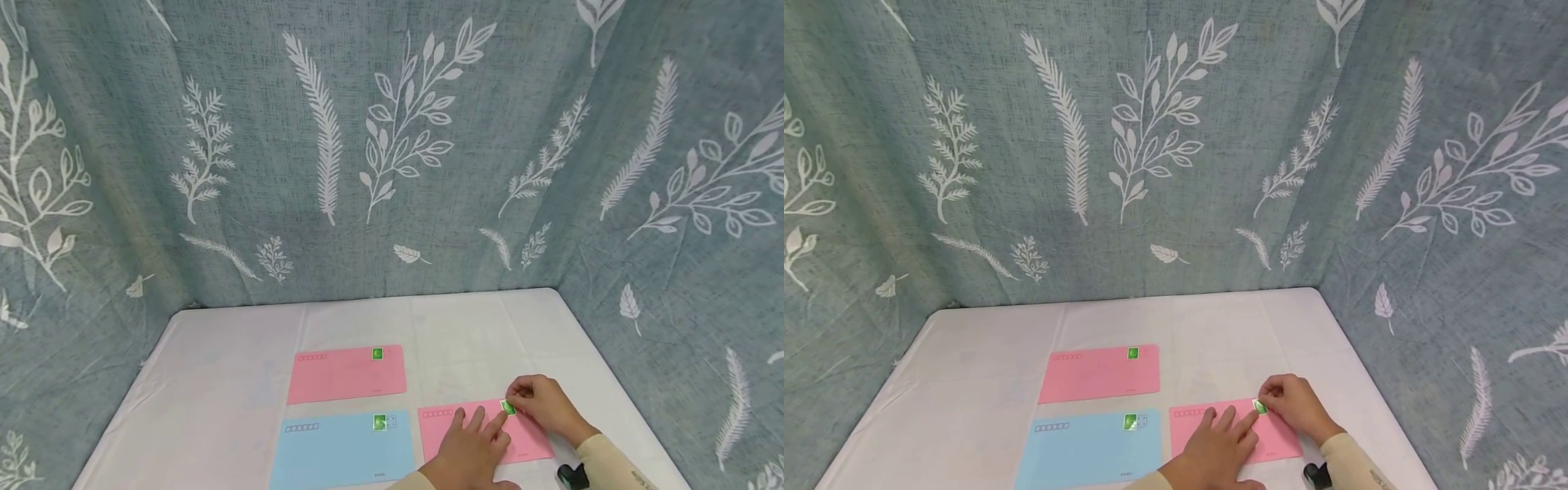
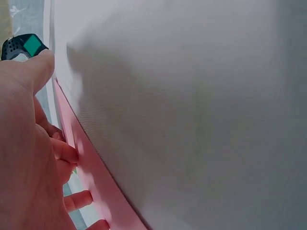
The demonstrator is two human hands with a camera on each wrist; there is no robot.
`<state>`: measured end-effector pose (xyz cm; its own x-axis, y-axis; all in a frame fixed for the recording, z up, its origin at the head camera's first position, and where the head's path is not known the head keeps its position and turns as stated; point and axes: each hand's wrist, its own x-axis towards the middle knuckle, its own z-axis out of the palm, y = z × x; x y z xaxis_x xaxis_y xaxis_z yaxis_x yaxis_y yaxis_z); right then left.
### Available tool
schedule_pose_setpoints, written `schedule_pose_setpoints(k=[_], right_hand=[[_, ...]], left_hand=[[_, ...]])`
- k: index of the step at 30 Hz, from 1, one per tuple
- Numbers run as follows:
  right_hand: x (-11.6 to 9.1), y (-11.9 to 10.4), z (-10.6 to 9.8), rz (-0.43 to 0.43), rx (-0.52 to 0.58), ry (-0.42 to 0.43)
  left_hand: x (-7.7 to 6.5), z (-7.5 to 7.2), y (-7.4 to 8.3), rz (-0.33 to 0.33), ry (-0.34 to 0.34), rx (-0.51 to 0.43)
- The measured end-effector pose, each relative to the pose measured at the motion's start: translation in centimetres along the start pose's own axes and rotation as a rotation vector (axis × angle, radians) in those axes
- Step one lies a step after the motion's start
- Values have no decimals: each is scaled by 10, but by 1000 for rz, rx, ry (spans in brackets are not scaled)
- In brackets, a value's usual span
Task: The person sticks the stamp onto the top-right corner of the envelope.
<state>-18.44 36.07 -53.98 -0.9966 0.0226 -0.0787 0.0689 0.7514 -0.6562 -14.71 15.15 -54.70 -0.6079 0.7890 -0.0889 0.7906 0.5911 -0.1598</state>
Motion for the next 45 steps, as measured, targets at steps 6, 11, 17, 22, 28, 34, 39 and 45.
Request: schedule_pose_setpoints(k=[6,11,17,22,28,34,39,45], right_hand=[[1,-1,0,-16,-14,1],[1,0,-2,-14,8,-19],[1,4,-2,-90,-42,-61],[1,4,0,-139,-94,-66],[-1,4,-2,-154,-113,-53],[-1,4,-2,-159,-88,-74],[-1,4,-1,-124,-104,-66],[-4,3,-3,-141,-91,-72]], left_hand=[[-2,0,-1,1,36,17],[-2,-3,-1,2,19,15],[-2,-6,0,-2,-17,0],[-3,-9,0,-13,-56,-7],[-1,-10,1,-17,-92,-17],[-1,-10,1,-21,-92,-9],[-1,-9,1,-15,-88,-10],[0,-10,1,-18,-99,-8]])
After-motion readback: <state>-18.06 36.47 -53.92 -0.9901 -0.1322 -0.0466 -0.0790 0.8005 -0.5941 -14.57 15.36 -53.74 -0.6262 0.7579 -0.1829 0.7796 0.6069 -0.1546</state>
